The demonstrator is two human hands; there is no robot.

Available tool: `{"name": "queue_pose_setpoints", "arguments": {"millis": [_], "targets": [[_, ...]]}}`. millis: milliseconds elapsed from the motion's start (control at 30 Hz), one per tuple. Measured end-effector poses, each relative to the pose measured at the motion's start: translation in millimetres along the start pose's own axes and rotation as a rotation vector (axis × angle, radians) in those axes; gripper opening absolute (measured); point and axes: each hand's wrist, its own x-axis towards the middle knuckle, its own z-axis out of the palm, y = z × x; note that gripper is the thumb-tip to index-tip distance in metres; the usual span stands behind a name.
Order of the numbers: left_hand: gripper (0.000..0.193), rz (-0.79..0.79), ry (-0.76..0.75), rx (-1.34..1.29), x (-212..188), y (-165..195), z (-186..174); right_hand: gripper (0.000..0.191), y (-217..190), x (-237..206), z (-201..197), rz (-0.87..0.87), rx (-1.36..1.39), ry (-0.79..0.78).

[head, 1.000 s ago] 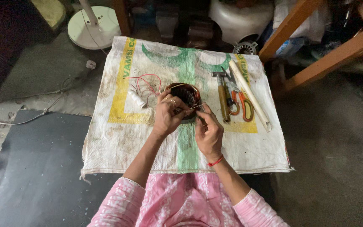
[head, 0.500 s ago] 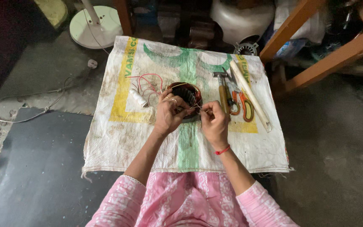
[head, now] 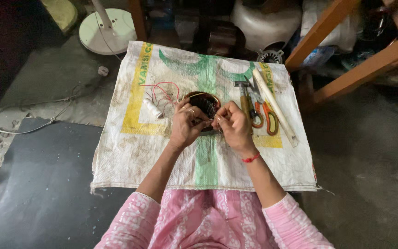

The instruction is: The person sits on the floor and works on a small electrical component, likely a motor or coil, by hand. They repeatedly pull and adjust thin wires around the component, occasionally using a wooden stick to assist in positioning the wires.

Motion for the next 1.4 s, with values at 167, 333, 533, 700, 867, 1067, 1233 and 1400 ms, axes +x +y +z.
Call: {"name": "queue_pose_setpoints", "arguments": {"millis": [167, 333, 533, 700, 867, 1067, 1233, 1400], "targets": [[0.016, -0.006, 0.017, 0.0, -2, -5, 4, 0.017, -9, 40, 12, -0.012, -0.002, -0.142], [0.017, 0.024, 0.014, -0.035, -2, -6, 3, 0.017, -19, 75, 10, -0.037, -0.229, -0.376], [0.016, -0.013, 0.011, -0.033, -2, 0, 2, 0.02, -39, 74, -20, 0.083, -0.006, -0.534], [0.014, -0.037, 0.008, -0.057, 0, 5, 0, 0.022, -65, 67, -19, 0.067, -0.017, -0.552], [0.015, 0.005, 0.05, -0.061, 0, 9, -3, 0.025, -111, 58, -24, -0.127, -0.083, -0.547], [0.016, -0.017, 0.034, -0.048, 0, 10, -2, 0.023, -204, 2, -101, -0.479, -0.003, -0.358], [0.017, -0.001, 0.033, -0.047, 0, 8, -1, 0.017, -221, -44, -143, -0.6, 0.34, -0.525], [0.016, -0.014, 0.026, -0.05, 0, 7, 1, 0.011, -170, -54, -157, -0.301, 0.511, -0.745]]}}
